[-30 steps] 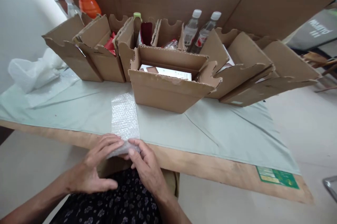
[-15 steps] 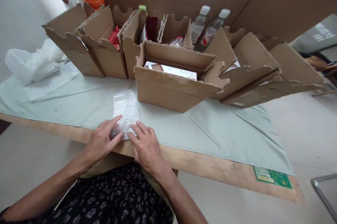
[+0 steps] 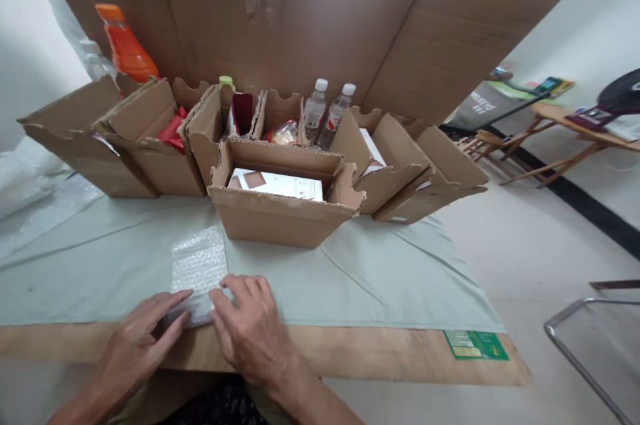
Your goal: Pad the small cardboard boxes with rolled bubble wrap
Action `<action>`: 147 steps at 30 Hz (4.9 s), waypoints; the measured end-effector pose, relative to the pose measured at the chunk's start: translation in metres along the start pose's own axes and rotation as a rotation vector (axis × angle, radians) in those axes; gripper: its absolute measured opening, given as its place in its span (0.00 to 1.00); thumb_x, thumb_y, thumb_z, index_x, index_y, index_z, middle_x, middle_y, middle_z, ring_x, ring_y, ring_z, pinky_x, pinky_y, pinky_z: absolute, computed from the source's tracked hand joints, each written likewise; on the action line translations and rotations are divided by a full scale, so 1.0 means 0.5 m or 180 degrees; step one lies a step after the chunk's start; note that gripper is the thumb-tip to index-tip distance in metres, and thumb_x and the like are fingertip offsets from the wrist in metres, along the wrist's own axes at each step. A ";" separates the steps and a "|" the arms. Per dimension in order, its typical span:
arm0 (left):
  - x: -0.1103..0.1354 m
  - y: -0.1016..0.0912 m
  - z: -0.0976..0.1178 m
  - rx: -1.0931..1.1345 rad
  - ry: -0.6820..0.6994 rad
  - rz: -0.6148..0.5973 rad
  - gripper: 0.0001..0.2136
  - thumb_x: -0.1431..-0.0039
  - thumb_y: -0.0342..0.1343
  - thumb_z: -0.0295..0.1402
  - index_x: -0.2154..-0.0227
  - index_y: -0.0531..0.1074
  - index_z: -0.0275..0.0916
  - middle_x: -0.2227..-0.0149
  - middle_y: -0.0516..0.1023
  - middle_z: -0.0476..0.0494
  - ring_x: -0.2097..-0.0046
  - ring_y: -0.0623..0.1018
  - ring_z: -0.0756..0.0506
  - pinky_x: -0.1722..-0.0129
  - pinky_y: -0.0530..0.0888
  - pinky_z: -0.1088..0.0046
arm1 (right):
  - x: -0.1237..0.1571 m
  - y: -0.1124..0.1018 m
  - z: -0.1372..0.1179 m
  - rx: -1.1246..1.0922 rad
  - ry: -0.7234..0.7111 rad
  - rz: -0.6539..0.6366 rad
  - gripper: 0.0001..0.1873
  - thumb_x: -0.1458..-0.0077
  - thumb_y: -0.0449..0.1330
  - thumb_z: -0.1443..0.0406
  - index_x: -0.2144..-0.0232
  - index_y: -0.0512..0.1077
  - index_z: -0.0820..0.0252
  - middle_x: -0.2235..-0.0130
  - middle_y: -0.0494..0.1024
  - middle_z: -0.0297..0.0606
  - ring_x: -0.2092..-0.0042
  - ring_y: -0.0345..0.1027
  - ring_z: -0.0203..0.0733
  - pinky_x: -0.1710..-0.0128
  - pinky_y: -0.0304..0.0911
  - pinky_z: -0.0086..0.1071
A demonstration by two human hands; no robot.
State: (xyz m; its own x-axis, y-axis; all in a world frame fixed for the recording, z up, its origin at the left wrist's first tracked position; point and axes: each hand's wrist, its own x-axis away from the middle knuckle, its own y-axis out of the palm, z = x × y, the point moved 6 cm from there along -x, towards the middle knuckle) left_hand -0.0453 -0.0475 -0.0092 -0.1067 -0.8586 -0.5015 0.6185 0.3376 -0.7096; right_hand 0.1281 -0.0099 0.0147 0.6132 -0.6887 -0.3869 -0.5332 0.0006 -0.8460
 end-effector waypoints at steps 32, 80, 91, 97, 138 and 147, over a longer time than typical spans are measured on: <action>-0.021 -0.036 -0.049 0.0319 -0.0574 -0.0147 0.10 0.31 0.54 0.30 0.52 0.76 0.39 0.60 0.82 0.42 0.56 0.78 0.42 0.54 0.77 0.60 | -0.068 0.040 0.018 -0.0318 -0.0063 -0.0343 0.18 0.31 0.56 0.59 0.45 0.74 0.61 0.45 0.78 0.51 0.47 0.71 0.53 0.49 0.65 0.46; -0.068 0.039 0.089 0.4582 -0.2116 -0.0306 0.27 0.42 0.66 0.36 0.39 0.70 0.44 0.56 0.84 0.42 0.54 0.82 0.43 0.54 0.77 0.68 | 0.066 -0.149 0.044 -0.2161 0.1437 0.0347 0.08 0.39 0.64 0.61 0.58 0.79 0.56 0.64 0.82 0.35 0.64 0.75 0.40 0.63 0.71 0.31; -0.127 0.111 -0.044 0.2374 -0.2143 -0.0458 0.24 0.45 0.60 0.43 0.48 0.75 0.36 0.54 0.84 0.36 0.50 0.81 0.38 0.44 0.73 0.54 | -0.141 -0.490 0.215 0.2114 0.2124 0.0067 0.13 0.41 0.61 0.60 0.59 0.82 0.59 0.67 0.82 0.42 0.67 0.71 0.45 0.65 0.62 0.36; -0.121 0.111 -0.040 0.2149 -0.2033 -0.0553 0.21 0.45 0.57 0.45 0.53 0.78 0.38 0.55 0.85 0.37 0.50 0.82 0.38 0.47 0.76 0.56 | -0.238 -0.389 0.267 0.2419 0.2039 -0.1736 0.12 0.43 0.58 0.63 0.65 0.82 0.56 0.62 0.84 0.44 0.61 0.76 0.50 0.65 0.61 0.35; -0.114 -0.042 0.023 0.2018 -0.1426 0.0264 0.34 0.45 0.67 0.41 0.36 0.64 0.46 0.36 0.71 0.40 0.37 0.74 0.34 0.36 0.72 0.53 | 0.068 -0.229 0.095 -0.0978 0.1681 0.1144 0.19 0.43 0.61 0.59 0.50 0.71 0.56 0.54 0.79 0.44 0.56 0.74 0.50 0.55 0.73 0.46; -0.049 -0.010 0.035 0.1924 -0.1634 -0.0114 0.27 0.43 0.65 0.43 0.42 0.70 0.44 0.43 0.77 0.39 0.38 0.74 0.34 0.35 0.70 0.54 | 0.166 -0.205 0.059 -0.0497 0.1802 0.1190 0.13 0.43 0.63 0.58 0.55 0.72 0.52 0.61 0.79 0.42 0.59 0.74 0.53 0.56 0.74 0.50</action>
State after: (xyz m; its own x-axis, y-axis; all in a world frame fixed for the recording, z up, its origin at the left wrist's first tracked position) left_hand -0.0322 -0.0348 0.0155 0.1467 -0.9853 -0.0879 0.9527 0.1647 -0.2554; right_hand 0.2508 -0.0460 0.0586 -0.0036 -0.9348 -0.3551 -0.7529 0.2362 -0.6143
